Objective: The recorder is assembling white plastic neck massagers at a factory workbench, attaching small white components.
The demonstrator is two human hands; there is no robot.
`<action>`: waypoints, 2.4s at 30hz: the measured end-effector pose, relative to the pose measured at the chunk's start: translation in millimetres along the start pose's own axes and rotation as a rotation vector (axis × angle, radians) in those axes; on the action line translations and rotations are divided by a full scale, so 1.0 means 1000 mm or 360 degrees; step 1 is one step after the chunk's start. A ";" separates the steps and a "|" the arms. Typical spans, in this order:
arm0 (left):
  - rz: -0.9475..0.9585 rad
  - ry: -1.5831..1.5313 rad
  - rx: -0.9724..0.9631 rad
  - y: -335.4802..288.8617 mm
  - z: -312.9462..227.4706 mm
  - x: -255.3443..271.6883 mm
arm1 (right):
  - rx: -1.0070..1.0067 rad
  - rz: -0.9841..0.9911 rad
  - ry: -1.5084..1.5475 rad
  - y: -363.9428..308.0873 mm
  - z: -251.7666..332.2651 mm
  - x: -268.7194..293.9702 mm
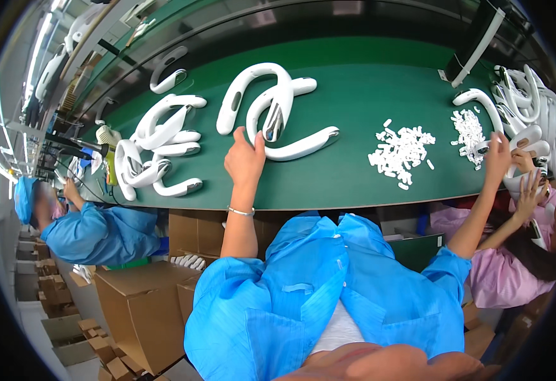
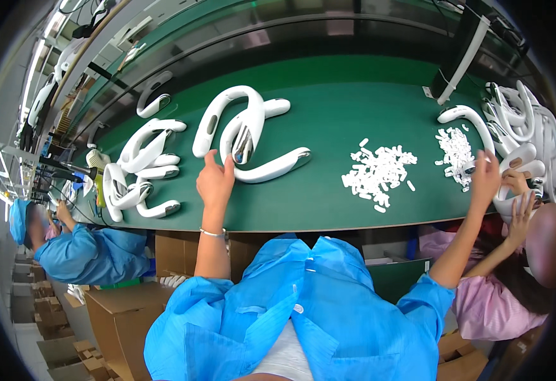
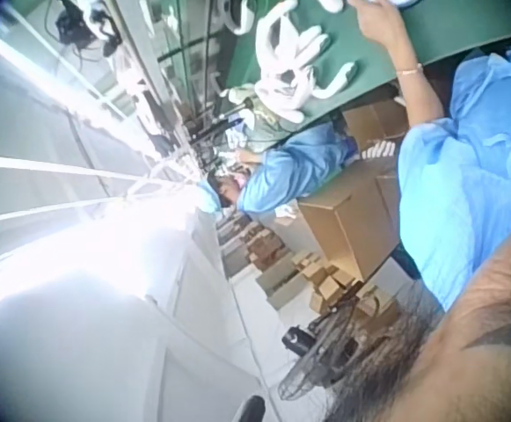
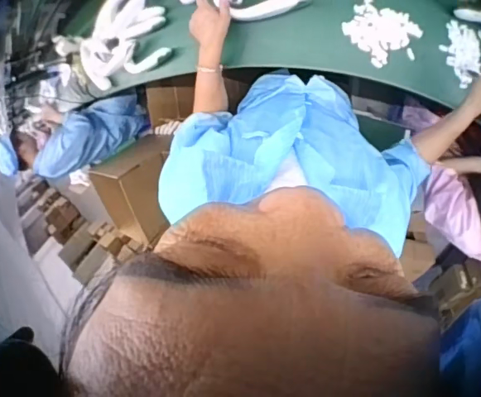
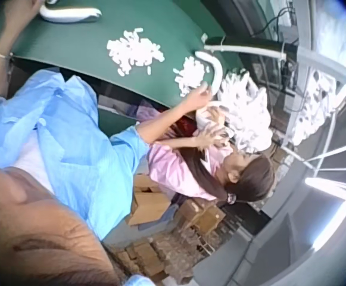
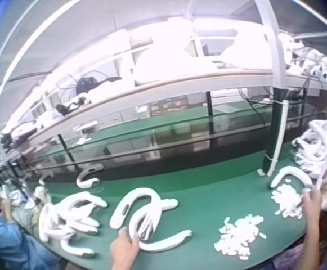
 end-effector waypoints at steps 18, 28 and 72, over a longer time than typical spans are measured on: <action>0.0435 -0.0315 -0.0653 0.176 -0.015 -0.128 | 0.1566 0.0913 -0.0317 -0.212 0.175 -0.163; 0.0154 -0.0405 -0.0389 0.185 0.012 -0.055 | 0.1335 0.0837 -0.0086 -0.201 0.176 -0.150; 0.2192 -0.2647 0.1451 -0.099 -0.180 -0.092 | -0.1465 0.1255 0.1701 -0.222 0.157 -0.156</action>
Point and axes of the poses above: each hand's wrist, its own y-axis towards the middle knuckle, its own x-axis out of the back of the hand, z = x × y, the point moved 9 cm from there along y, towards the middle knuckle, and after that the axes turned 14 degrees about -z, right-handed, at the moved point
